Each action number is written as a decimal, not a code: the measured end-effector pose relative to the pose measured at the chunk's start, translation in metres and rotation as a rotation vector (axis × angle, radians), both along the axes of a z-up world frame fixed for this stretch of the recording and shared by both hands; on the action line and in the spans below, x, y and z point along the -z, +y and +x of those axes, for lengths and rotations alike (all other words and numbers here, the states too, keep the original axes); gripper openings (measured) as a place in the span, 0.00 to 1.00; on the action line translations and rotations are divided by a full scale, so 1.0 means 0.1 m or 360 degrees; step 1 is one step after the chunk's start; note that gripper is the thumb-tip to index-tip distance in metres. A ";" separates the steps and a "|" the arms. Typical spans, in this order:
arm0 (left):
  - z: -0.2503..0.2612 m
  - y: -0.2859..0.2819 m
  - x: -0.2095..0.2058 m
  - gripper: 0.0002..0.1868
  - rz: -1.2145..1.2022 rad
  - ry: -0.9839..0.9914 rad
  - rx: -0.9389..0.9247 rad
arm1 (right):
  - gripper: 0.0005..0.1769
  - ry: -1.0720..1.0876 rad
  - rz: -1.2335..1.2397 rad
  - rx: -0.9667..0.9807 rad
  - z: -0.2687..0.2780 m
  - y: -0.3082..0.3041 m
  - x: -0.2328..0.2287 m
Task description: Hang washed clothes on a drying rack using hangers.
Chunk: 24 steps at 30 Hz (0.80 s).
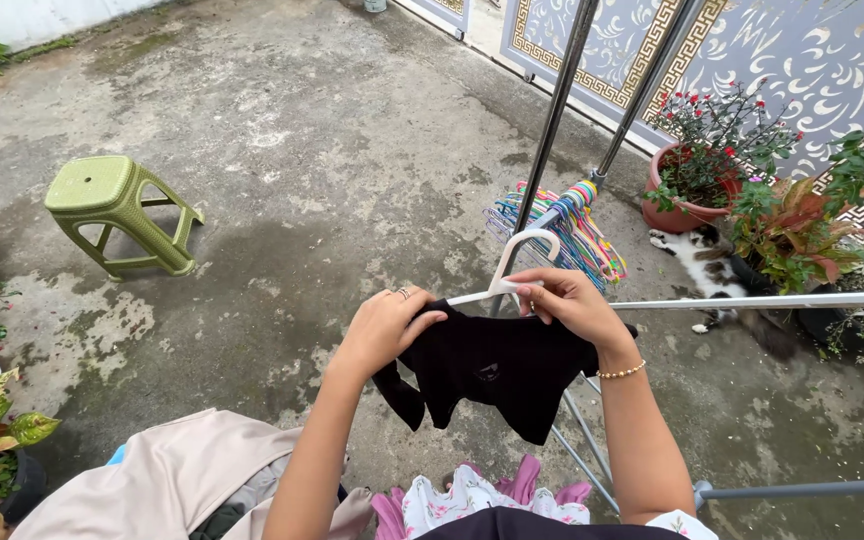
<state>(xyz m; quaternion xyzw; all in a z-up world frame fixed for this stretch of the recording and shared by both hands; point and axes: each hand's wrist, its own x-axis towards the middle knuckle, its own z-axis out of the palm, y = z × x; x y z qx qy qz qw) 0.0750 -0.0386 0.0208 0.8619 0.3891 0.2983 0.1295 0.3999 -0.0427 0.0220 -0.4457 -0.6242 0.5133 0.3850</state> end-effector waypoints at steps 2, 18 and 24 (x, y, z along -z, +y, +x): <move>0.00 -0.02 -0.01 0.15 0.0142 -0.0014 -0.0008 | 0.18 0.0081 0.0195 0.0047 0.04 -0.12 -0.22; -0.28 -0.08 -0.18 0.13 0.0335 -0.0105 -0.0109 | 0.17 -0.0514 0.0369 -0.0227 0.47 -0.36 -0.12; -0.35 -0.10 -0.16 0.13 0.0267 -0.0104 -0.0119 | 0.10 -0.0534 0.0277 -0.0182 0.42 -0.25 0.00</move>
